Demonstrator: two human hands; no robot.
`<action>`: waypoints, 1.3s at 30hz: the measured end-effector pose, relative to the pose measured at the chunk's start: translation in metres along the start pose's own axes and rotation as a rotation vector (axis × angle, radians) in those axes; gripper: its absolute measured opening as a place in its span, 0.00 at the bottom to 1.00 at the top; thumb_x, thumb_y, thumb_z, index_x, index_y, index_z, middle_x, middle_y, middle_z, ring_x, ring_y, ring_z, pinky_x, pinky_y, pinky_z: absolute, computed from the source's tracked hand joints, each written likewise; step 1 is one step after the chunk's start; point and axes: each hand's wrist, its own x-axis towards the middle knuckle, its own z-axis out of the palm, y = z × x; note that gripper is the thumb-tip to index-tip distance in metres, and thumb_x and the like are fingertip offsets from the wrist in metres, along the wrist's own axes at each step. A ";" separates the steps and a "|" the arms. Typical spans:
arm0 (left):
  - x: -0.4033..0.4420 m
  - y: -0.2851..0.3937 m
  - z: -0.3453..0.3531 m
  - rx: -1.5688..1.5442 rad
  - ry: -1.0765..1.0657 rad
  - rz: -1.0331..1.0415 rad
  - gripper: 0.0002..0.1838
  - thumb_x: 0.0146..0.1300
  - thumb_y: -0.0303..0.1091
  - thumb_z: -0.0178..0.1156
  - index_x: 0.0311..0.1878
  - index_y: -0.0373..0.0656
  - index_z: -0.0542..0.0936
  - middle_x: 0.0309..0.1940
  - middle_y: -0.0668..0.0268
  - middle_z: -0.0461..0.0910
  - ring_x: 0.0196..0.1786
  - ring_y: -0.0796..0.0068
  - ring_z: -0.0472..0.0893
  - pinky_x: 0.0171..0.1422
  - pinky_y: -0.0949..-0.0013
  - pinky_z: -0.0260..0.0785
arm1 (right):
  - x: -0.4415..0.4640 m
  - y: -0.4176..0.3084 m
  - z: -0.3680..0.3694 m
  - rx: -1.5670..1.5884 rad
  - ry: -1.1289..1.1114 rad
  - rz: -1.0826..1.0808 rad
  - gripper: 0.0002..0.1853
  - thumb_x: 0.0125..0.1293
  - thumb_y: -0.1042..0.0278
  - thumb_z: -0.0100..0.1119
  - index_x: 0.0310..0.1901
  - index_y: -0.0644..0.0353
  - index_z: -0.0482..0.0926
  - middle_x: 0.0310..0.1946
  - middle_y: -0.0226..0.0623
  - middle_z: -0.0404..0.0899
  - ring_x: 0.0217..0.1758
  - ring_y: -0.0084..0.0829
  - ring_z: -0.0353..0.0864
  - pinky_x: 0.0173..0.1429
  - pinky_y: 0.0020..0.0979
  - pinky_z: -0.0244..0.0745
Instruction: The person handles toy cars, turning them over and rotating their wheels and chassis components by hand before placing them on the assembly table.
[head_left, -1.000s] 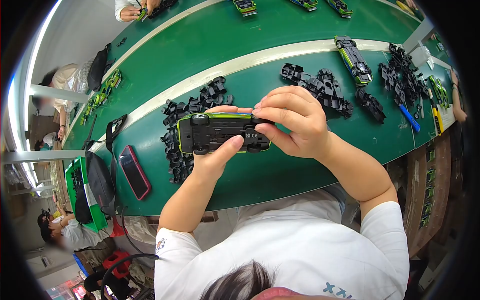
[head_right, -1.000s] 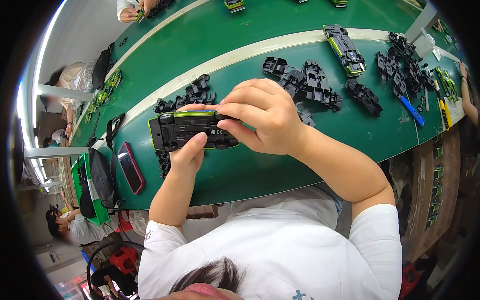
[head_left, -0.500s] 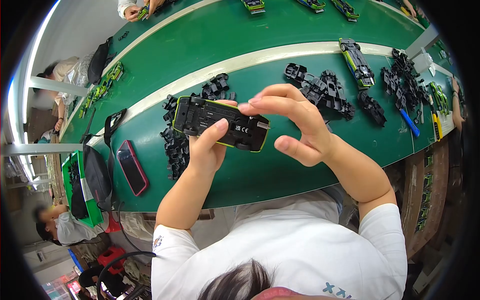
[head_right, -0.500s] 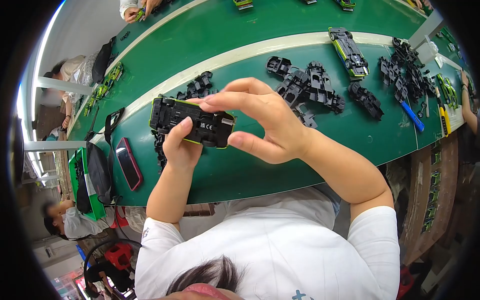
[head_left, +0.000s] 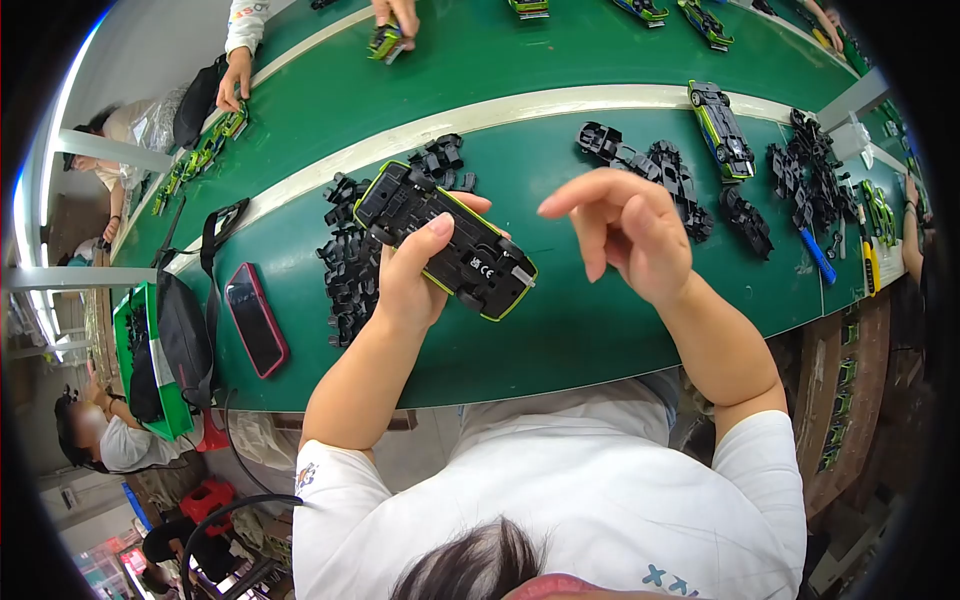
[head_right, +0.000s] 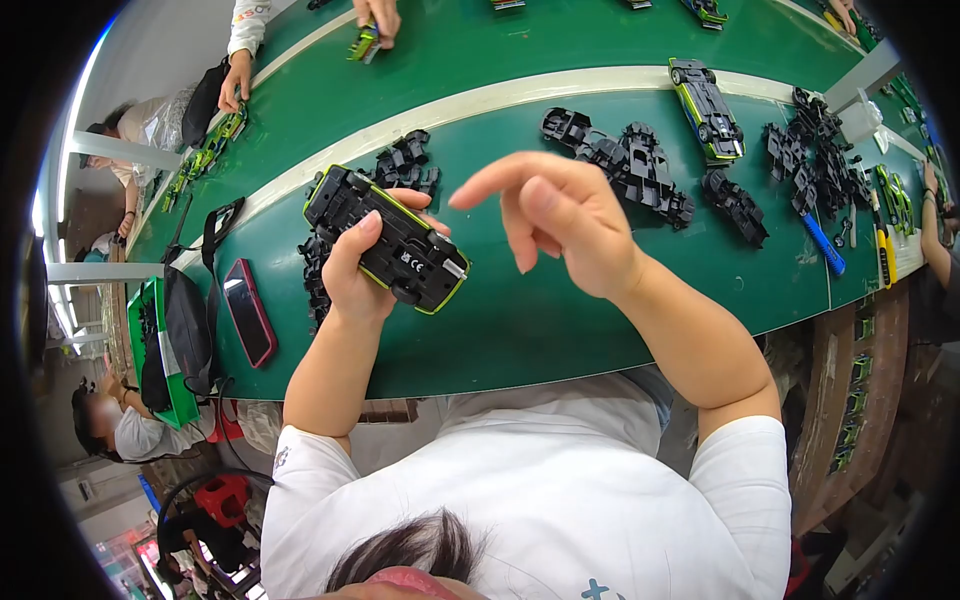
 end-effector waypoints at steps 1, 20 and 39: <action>0.000 0.000 0.000 0.002 0.008 -0.002 0.28 0.58 0.44 0.52 0.51 0.27 0.73 0.36 0.45 0.81 0.37 0.60 0.84 0.43 0.61 0.79 | 0.000 0.001 0.002 -0.003 0.036 -0.018 0.29 0.72 0.47 0.41 0.59 0.66 0.71 0.30 0.34 0.84 0.18 0.12 0.60 0.24 0.16 0.56; 0.000 -0.006 -0.002 0.039 0.046 0.036 0.26 0.59 0.44 0.52 0.50 0.28 0.74 0.32 0.49 0.81 0.37 0.60 0.84 0.46 0.62 0.78 | 0.007 0.001 0.031 -0.085 0.146 0.018 0.38 0.66 0.32 0.42 0.55 0.65 0.73 0.33 0.39 0.85 0.16 0.13 0.60 0.21 0.16 0.54; -0.004 -0.006 0.007 0.007 0.097 0.122 0.23 0.62 0.38 0.57 0.56 0.33 0.72 0.45 0.52 0.80 0.49 0.62 0.81 0.57 0.61 0.73 | 0.004 -0.001 0.033 -0.842 0.186 -0.280 0.47 0.43 0.44 0.75 0.60 0.66 0.68 0.54 0.47 0.73 0.55 0.49 0.74 0.59 0.44 0.68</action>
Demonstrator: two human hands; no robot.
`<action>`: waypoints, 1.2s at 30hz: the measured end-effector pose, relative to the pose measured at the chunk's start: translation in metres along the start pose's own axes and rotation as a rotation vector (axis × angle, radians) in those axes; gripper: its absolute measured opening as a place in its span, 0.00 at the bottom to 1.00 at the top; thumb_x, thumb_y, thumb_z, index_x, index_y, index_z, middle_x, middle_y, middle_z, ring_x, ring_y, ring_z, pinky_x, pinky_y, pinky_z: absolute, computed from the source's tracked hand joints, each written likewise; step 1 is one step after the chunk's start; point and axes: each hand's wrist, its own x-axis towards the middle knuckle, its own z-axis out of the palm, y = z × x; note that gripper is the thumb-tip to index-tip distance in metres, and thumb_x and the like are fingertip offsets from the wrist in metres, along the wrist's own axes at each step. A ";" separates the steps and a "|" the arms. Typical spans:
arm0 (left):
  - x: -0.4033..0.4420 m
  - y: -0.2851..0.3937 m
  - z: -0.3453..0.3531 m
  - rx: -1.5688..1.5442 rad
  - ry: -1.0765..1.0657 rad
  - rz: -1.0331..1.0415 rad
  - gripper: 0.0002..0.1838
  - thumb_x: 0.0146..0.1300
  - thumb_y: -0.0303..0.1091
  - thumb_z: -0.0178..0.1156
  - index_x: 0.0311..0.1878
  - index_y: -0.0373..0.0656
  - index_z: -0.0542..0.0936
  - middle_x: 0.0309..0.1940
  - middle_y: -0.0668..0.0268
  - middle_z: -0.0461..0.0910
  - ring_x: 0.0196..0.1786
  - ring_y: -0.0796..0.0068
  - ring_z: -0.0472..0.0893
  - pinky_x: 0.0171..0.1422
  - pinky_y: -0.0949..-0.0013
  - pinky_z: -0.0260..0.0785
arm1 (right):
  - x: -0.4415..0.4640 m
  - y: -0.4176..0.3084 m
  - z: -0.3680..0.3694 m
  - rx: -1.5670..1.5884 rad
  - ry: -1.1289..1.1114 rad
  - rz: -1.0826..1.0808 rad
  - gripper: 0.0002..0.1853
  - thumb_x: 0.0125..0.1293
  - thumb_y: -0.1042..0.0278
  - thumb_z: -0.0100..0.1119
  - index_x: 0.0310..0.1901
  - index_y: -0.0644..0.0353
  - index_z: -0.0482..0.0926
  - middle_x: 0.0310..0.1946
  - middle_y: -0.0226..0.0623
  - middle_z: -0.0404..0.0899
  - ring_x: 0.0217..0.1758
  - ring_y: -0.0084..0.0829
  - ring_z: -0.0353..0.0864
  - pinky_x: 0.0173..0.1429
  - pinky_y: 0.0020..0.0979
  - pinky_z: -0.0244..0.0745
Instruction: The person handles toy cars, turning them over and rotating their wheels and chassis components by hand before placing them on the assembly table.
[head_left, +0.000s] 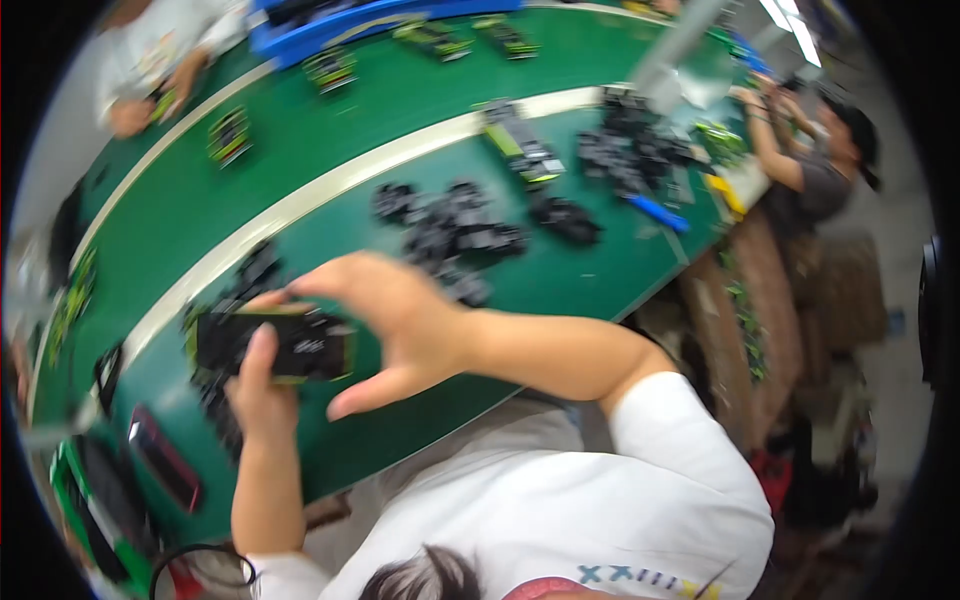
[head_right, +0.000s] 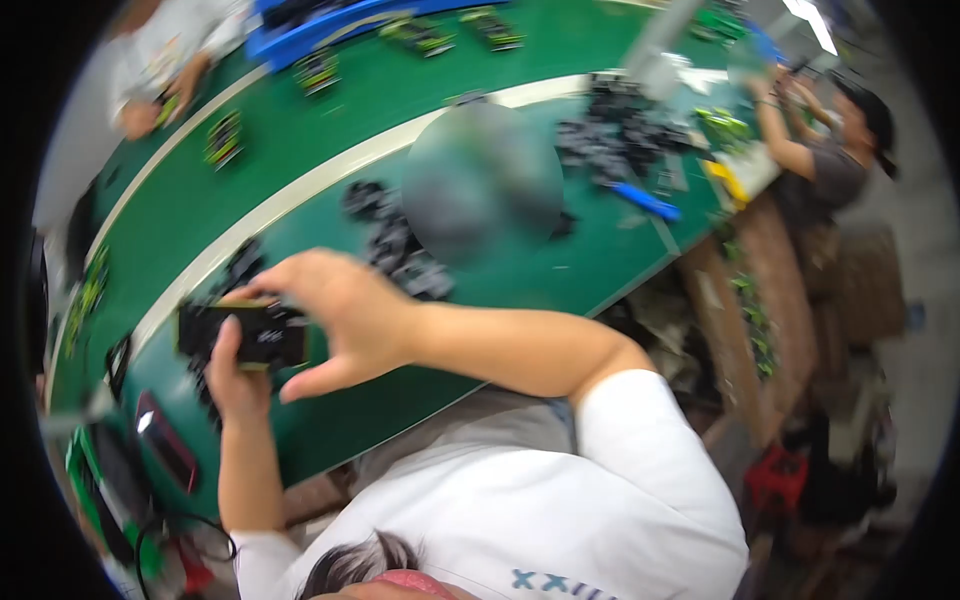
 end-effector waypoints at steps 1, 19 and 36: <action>-0.001 0.000 0.000 0.014 0.003 0.015 0.24 0.62 0.38 0.57 0.58 0.33 0.71 0.48 0.52 0.79 0.51 0.62 0.80 0.58 0.61 0.72 | -0.002 0.000 0.006 -0.057 0.026 -0.001 0.48 0.41 0.47 0.76 0.62 0.65 0.66 0.55 0.48 0.72 0.57 0.50 0.72 0.60 0.45 0.67; -0.011 -0.007 -0.007 0.257 -0.045 0.124 0.28 0.64 0.35 0.56 0.64 0.33 0.64 0.58 0.56 0.69 0.60 0.65 0.73 0.63 0.64 0.70 | -0.008 0.014 0.021 -0.115 0.085 -0.041 0.39 0.37 0.60 0.75 0.54 0.61 0.70 0.43 0.41 0.73 0.49 0.43 0.73 0.50 0.42 0.67; -0.011 -0.010 -0.013 0.410 -0.071 0.225 0.25 0.64 0.31 0.54 0.62 0.31 0.64 0.59 0.55 0.69 0.60 0.64 0.73 0.63 0.62 0.68 | -0.007 0.018 0.021 -0.128 0.070 -0.063 0.37 0.37 0.60 0.75 0.52 0.62 0.70 0.43 0.41 0.74 0.48 0.45 0.73 0.50 0.43 0.67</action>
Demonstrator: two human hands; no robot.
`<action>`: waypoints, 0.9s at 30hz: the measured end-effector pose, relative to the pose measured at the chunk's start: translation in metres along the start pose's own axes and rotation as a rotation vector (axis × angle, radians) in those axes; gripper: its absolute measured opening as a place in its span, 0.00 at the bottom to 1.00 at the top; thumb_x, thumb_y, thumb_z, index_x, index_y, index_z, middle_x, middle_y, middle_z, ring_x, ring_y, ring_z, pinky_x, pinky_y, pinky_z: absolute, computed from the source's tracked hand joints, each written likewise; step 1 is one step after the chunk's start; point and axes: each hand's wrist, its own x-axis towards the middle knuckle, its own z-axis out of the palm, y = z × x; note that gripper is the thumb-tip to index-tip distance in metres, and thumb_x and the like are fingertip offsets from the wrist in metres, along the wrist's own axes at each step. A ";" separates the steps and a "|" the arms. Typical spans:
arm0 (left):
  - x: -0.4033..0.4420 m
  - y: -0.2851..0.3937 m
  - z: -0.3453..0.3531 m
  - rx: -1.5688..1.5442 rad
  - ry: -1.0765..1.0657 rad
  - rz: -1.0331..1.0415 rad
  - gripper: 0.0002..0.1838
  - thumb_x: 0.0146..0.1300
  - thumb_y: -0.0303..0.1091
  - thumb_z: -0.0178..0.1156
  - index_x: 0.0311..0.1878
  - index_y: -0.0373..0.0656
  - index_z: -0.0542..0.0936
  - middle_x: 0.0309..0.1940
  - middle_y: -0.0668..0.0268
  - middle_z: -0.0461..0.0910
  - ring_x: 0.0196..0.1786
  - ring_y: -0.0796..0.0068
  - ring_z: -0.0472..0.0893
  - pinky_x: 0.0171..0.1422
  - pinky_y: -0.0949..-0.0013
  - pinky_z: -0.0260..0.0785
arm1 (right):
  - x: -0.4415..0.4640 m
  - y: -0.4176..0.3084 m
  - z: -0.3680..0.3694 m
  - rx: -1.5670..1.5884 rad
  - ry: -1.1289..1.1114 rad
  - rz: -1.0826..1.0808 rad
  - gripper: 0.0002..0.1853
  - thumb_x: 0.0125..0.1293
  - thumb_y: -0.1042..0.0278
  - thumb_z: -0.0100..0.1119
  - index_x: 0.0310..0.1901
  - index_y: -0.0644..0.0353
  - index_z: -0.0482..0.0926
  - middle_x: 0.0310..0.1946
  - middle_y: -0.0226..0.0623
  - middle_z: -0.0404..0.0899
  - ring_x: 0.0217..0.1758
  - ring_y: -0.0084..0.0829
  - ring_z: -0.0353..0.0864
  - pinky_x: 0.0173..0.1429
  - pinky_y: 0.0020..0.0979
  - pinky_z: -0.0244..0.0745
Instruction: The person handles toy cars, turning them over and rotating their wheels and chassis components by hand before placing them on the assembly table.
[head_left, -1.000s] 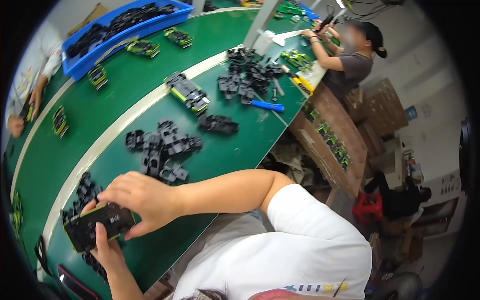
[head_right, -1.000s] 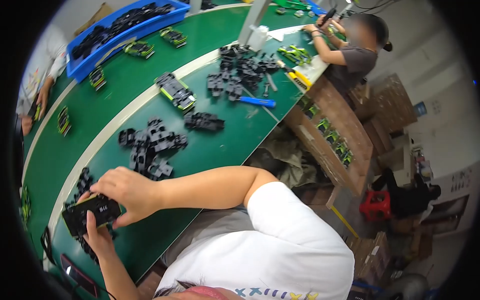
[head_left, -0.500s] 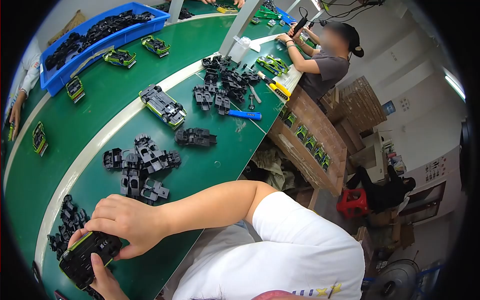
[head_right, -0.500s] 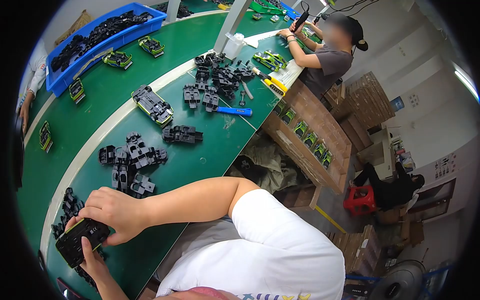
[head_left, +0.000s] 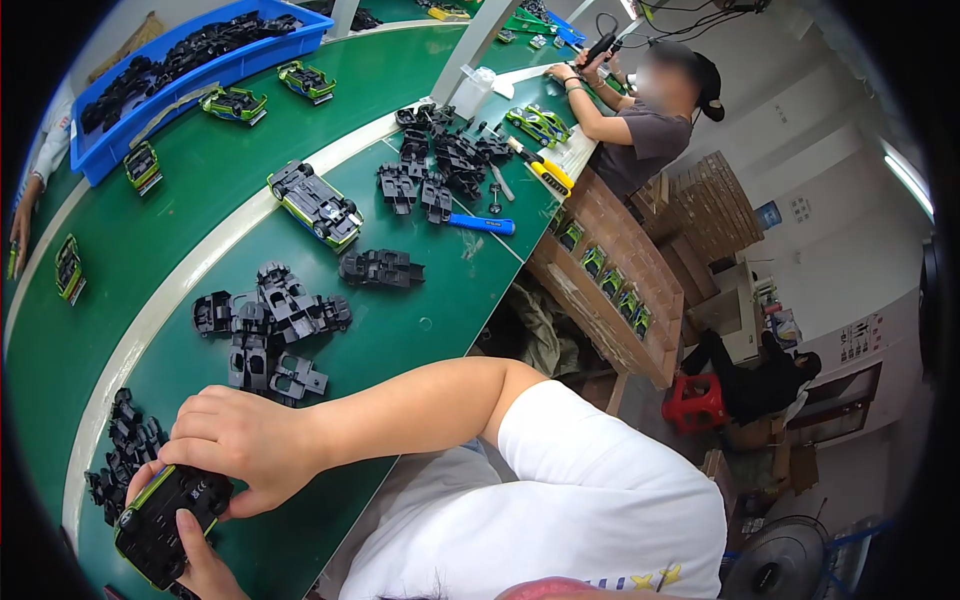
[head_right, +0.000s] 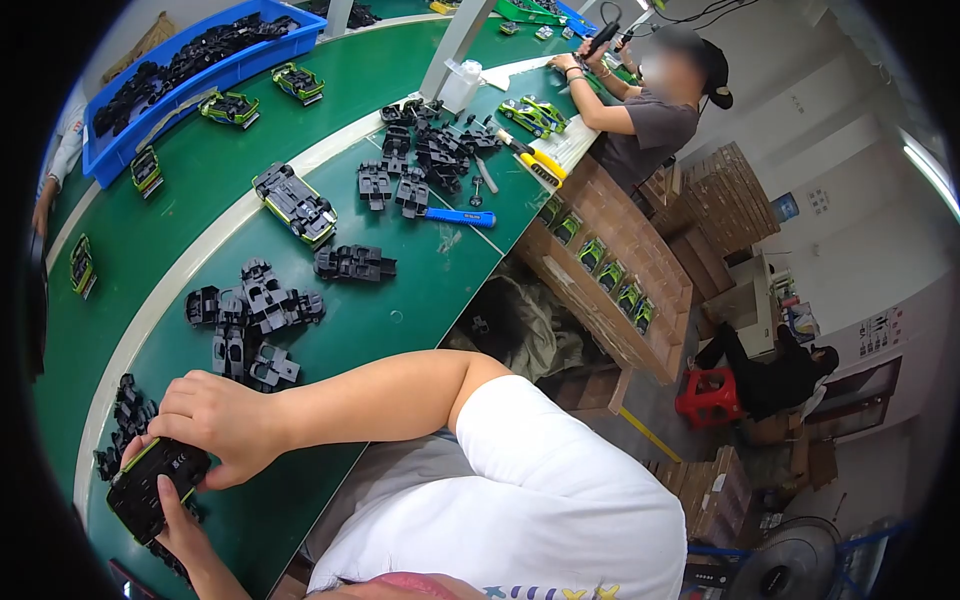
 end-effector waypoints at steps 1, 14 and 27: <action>0.000 0.001 0.000 0.003 0.005 -0.009 0.25 0.64 0.31 0.54 0.62 0.31 0.64 0.59 0.56 0.69 0.60 0.64 0.73 0.63 0.62 0.68 | 0.000 0.000 0.000 0.000 0.000 -0.002 0.37 0.37 0.61 0.75 0.52 0.62 0.70 0.43 0.41 0.74 0.48 0.45 0.73 0.50 0.43 0.67; -0.002 0.011 0.009 -0.016 0.017 -0.042 0.25 0.64 0.33 0.55 0.61 0.31 0.65 0.59 0.56 0.69 0.59 0.64 0.73 0.63 0.62 0.68 | 0.000 -0.001 -0.002 -0.020 -0.016 -0.002 0.36 0.39 0.60 0.74 0.52 0.62 0.70 0.42 0.40 0.74 0.48 0.45 0.74 0.50 0.43 0.68; -0.001 0.006 0.007 0.016 0.020 -0.004 0.24 0.63 0.32 0.55 0.61 0.31 0.66 0.58 0.56 0.70 0.59 0.64 0.74 0.63 0.62 0.68 | 0.000 -0.001 -0.002 -0.032 -0.029 0.002 0.36 0.39 0.59 0.74 0.52 0.61 0.71 0.42 0.41 0.74 0.48 0.44 0.74 0.49 0.42 0.68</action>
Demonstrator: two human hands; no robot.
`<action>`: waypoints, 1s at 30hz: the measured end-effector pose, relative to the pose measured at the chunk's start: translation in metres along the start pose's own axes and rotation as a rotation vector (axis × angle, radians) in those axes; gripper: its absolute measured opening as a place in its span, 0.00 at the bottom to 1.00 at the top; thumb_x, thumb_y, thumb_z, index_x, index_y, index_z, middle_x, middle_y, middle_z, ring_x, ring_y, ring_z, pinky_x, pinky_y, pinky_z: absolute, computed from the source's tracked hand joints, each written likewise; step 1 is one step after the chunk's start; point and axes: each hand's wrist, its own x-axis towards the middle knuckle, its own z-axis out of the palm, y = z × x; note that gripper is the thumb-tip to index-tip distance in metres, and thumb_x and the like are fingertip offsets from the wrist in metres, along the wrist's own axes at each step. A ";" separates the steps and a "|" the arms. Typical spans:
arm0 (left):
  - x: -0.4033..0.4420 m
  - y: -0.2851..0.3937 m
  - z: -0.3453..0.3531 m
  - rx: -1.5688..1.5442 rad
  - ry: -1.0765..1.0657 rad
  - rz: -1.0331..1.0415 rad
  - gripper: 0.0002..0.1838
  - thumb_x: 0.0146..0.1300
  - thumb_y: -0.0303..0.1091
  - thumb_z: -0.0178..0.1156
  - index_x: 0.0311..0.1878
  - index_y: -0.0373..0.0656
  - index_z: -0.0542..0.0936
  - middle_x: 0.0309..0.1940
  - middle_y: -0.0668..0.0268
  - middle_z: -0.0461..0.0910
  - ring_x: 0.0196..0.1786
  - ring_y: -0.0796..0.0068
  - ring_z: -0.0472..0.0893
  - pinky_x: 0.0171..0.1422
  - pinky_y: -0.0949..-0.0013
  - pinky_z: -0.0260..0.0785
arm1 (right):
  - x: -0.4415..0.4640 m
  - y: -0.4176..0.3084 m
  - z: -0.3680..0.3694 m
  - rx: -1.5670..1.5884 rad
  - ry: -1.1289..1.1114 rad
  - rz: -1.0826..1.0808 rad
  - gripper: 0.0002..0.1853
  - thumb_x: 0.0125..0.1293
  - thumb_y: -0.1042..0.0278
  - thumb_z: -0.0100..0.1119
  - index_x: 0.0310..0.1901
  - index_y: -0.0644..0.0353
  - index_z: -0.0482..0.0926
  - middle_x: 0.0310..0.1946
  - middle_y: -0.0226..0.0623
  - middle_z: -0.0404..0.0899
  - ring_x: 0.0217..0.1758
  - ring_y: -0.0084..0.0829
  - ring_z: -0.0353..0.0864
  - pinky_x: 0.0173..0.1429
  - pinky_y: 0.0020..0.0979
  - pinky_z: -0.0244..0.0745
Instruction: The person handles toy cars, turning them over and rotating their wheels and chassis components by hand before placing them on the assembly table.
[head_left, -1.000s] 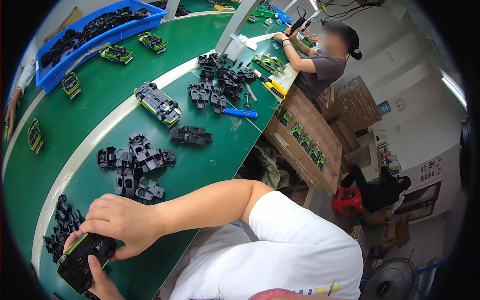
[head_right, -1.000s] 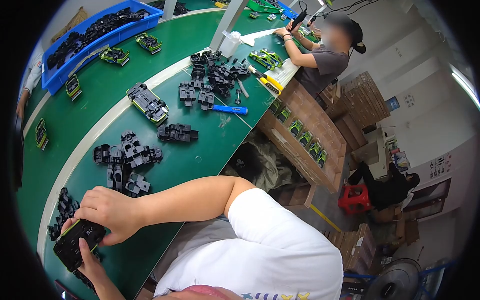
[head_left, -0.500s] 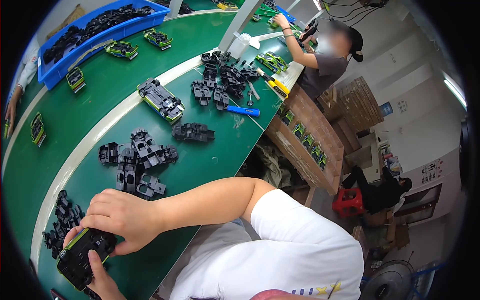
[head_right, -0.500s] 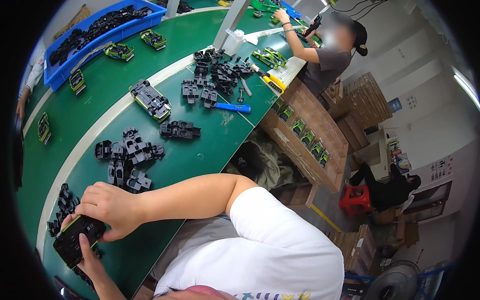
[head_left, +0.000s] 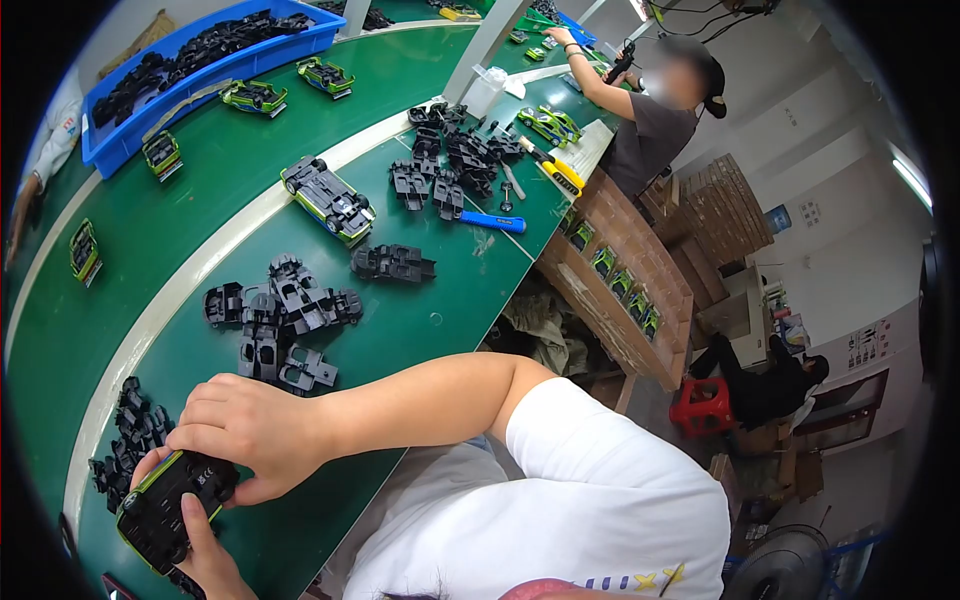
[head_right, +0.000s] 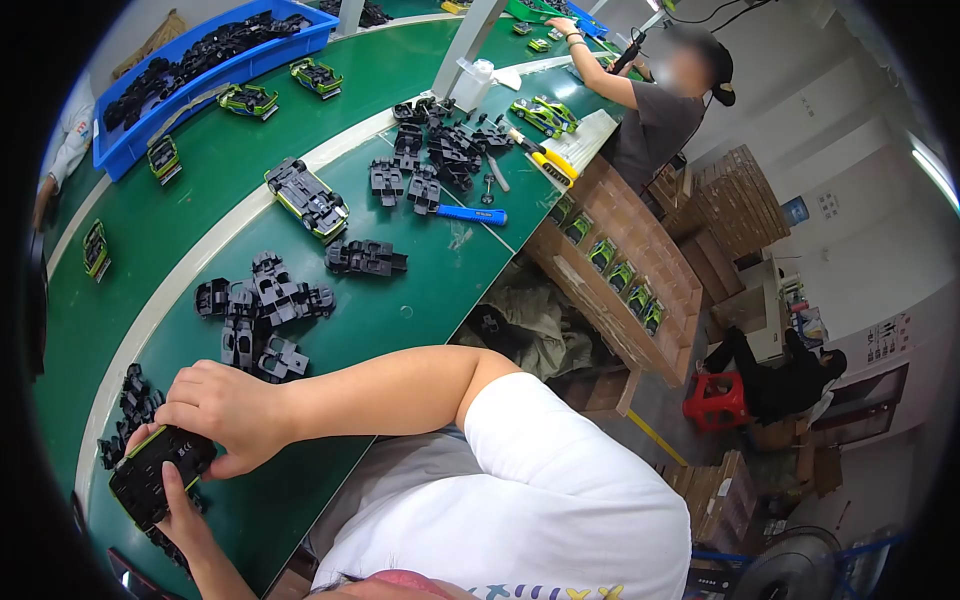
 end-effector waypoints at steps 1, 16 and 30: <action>0.000 0.000 0.000 0.011 0.003 -0.012 0.26 0.63 0.35 0.56 0.61 0.31 0.65 0.57 0.55 0.70 0.59 0.63 0.73 0.63 0.61 0.68 | 0.000 0.000 0.000 -0.002 -0.002 0.002 0.36 0.39 0.59 0.74 0.52 0.61 0.71 0.42 0.40 0.74 0.48 0.44 0.74 0.49 0.42 0.68; 0.000 0.002 0.003 0.044 0.030 -0.031 0.30 0.61 0.39 0.59 0.62 0.32 0.65 0.56 0.54 0.71 0.58 0.63 0.74 0.62 0.61 0.68 | -0.001 0.000 -0.001 0.006 -0.011 0.005 0.36 0.39 0.60 0.74 0.52 0.62 0.71 0.42 0.41 0.74 0.49 0.45 0.74 0.51 0.42 0.68; -0.002 0.003 0.005 0.032 0.029 -0.037 0.30 0.61 0.39 0.59 0.62 0.32 0.65 0.55 0.54 0.71 0.57 0.63 0.74 0.61 0.62 0.69 | 0.000 0.000 0.004 -0.003 0.083 -0.018 0.36 0.32 0.57 0.76 0.47 0.61 0.73 0.38 0.40 0.75 0.44 0.42 0.74 0.49 0.40 0.66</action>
